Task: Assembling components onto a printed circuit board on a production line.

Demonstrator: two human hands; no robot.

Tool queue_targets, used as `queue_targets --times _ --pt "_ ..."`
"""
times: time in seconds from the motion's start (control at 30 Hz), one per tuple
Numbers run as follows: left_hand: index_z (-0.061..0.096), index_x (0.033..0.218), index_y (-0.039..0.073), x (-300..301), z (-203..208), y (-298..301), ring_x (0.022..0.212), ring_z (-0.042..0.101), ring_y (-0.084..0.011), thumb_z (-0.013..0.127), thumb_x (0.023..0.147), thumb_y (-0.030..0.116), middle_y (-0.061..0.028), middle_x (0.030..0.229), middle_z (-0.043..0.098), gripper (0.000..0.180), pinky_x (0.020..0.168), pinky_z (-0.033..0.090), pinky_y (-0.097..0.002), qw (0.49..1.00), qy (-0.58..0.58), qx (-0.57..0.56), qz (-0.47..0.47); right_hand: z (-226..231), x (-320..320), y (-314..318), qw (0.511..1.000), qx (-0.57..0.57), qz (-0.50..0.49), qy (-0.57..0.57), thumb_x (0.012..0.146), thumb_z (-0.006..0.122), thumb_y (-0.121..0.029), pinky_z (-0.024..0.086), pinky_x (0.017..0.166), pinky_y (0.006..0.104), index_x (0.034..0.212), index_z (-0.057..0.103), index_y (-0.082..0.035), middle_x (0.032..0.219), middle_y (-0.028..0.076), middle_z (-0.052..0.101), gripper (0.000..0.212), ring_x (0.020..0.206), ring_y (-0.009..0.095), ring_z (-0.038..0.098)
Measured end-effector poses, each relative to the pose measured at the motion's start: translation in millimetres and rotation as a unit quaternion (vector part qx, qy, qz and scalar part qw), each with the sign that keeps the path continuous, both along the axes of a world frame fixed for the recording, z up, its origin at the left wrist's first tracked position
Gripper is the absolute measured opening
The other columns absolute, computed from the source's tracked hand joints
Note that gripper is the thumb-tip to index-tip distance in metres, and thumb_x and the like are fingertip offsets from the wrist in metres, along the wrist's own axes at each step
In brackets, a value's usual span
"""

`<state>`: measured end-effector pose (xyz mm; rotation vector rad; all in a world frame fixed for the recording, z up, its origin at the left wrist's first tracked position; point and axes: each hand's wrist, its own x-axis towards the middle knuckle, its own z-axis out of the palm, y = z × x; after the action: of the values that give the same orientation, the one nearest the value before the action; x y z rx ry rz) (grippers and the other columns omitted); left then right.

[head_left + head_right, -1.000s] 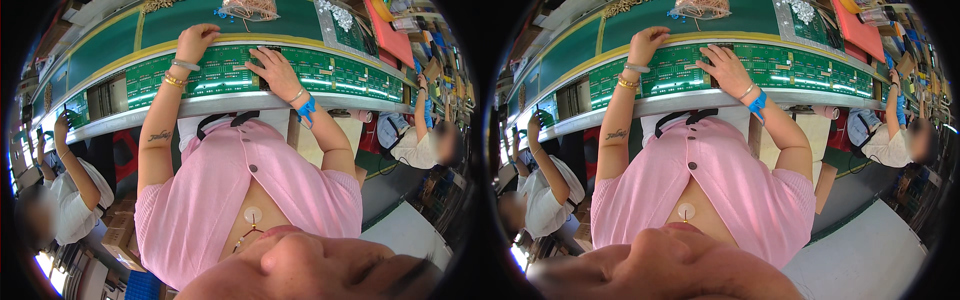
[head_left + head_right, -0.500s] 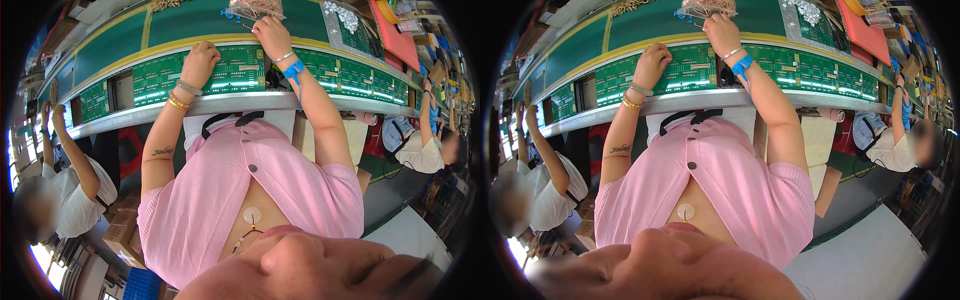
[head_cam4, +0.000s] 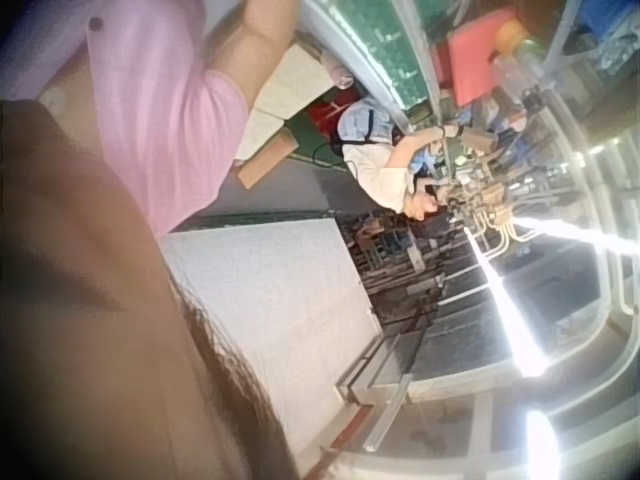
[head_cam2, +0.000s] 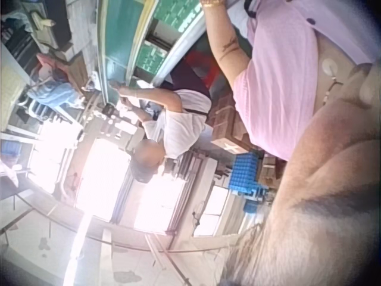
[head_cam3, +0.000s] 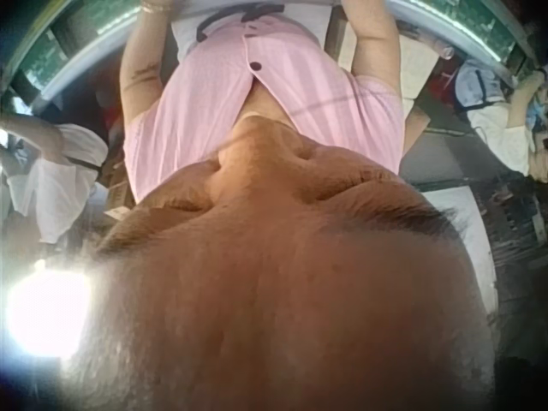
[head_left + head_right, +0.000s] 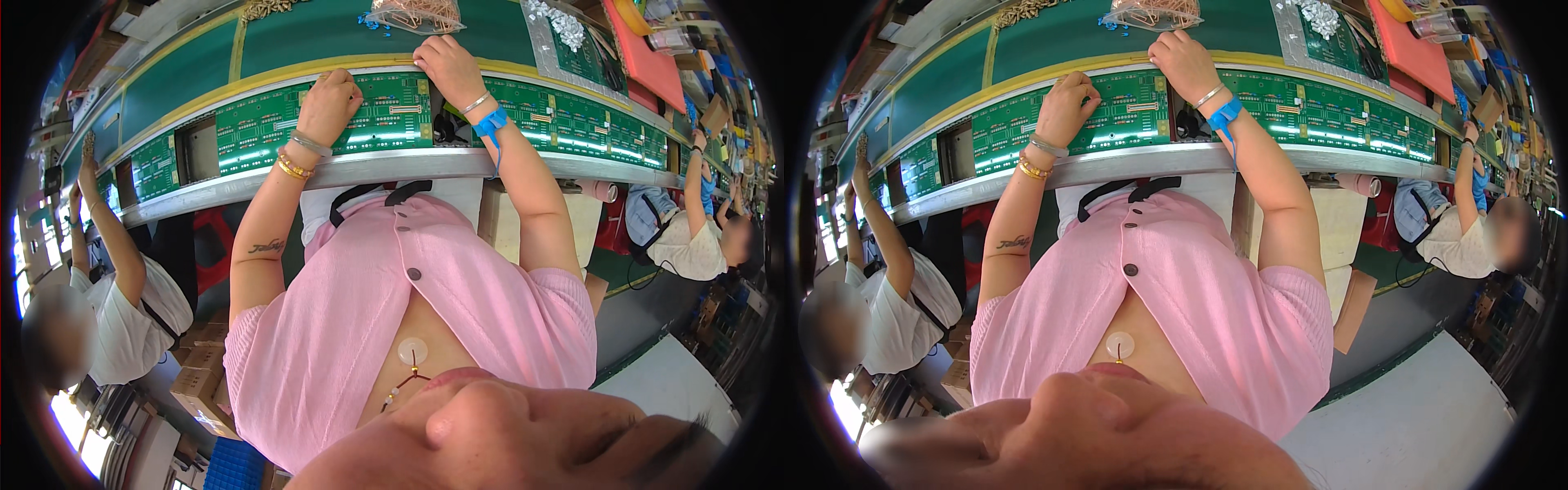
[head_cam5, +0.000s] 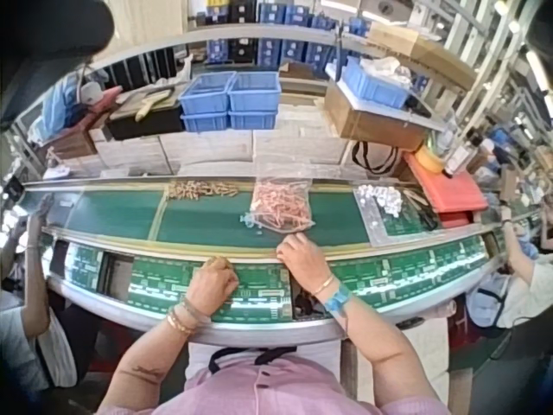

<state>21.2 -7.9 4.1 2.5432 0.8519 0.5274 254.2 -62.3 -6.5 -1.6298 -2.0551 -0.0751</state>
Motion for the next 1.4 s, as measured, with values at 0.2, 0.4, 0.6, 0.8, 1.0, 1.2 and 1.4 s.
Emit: queue_targets --times 0.2,0.4,0.6,0.8,1.0,1.2,1.4 --pt "0.066 0.077 0.007 26 -5 45 0.084 0.056 -0.0247 0.066 0.074 0.018 -0.0053 0.085 0.059 0.012 0.073 0.047 -0.0356 0.997 -0.042 -0.053 0.033 23 -17 -34 0.997 0.042 0.028 0.063 0.073 0.063 -0.007 0.046 0.068 0.0335 0.083 0.056 -0.008 0.084 0.003 0.057 0.011 0.082 0.023 0.053" --pt "0.067 0.082 0.009 69 -27 73 0.082 0.057 -0.0237 0.066 0.075 0.02 -0.0046 0.084 0.06 0.013 0.072 0.047 -0.0337 0.991 -0.116 0.064 0.022 15 -21 -59 0.995 -0.013 0.068 0.079 0.072 0.062 -0.005 0.047 0.068 0.0326 0.088 0.062 -0.007 0.082 0.005 0.057 0.016 0.078 0.024 0.054" --pt "0.067 0.08 0.011 72 -34 76 0.084 0.055 -0.0247 0.068 0.073 0.021 -0.0046 0.084 0.059 0.012 0.074 0.047 -0.0353 0.995 -0.081 0.034 0.039 4 -23 -57 0.993 -0.026 0.105 0.048 0.072 0.057 -0.008 0.048 0.067 0.0294 0.087 0.062 -0.008 0.079 0.003 0.056 0.016 0.078 0.021 0.053" --pt "0.066 0.078 0.011 70 -32 73 0.086 0.054 -0.0269 0.069 0.072 0.022 -0.0063 0.083 0.058 0.013 0.075 0.047 -0.0372 0.994 -0.075 0.052 0.056 2 -23 -55 0.99 -0.026 0.135 -0.013 0.07 0.056 -0.008 0.048 0.067 0.029 0.087 0.061 -0.008 0.082 0.003 0.056 0.018 0.08 0.02 0.053" --pt "0.064 0.081 0.01 66 -31 70 0.085 0.054 -0.0273 0.065 0.075 0.021 -0.0067 0.083 0.057 0.012 0.075 0.047 -0.0373 0.993 -0.062 0.089 0.042 10 -18 -63 0.989 -0.017 0.135 -0.058 0.071 0.053 -0.007 0.048 0.075 0.0298 0.095 0.061 -0.01 0.099 0.004 0.056 0.026 0.094 0.02 0.053" --pt "0.063 0.087 0.01 63 -27 68 0.084 0.056 -0.0273 0.061 0.079 0.016 -0.0072 0.084 0.061 0.011 0.076 0.047 -0.0372 0.994 -0.074 0.06 0.048 12 -17 -80 0.992 -0.04 0.092 -0.073 0.071 0.051 -0.005 0.047 0.082 0.0322 0.105 0.06 -0.013 0.115 0.005 0.053 0.035 0.107 0.024 0.049" --pt "0.066 0.09 0.011 52 -30 66 0.084 0.057 -0.0261 0.059 0.08 0.014 -0.0059 0.082 0.062 0.013 0.073 0.048 -0.0363 0.994 -0.081 0.061 0.045 17 -18 -76 0.999 -0.034 0.041 -0.013 0.072 0.058 -0.007 0.045 0.08 0.0331 0.096 0.063 -0.013 0.102 0.004 0.057 0.026 0.099 0.024 0.052"
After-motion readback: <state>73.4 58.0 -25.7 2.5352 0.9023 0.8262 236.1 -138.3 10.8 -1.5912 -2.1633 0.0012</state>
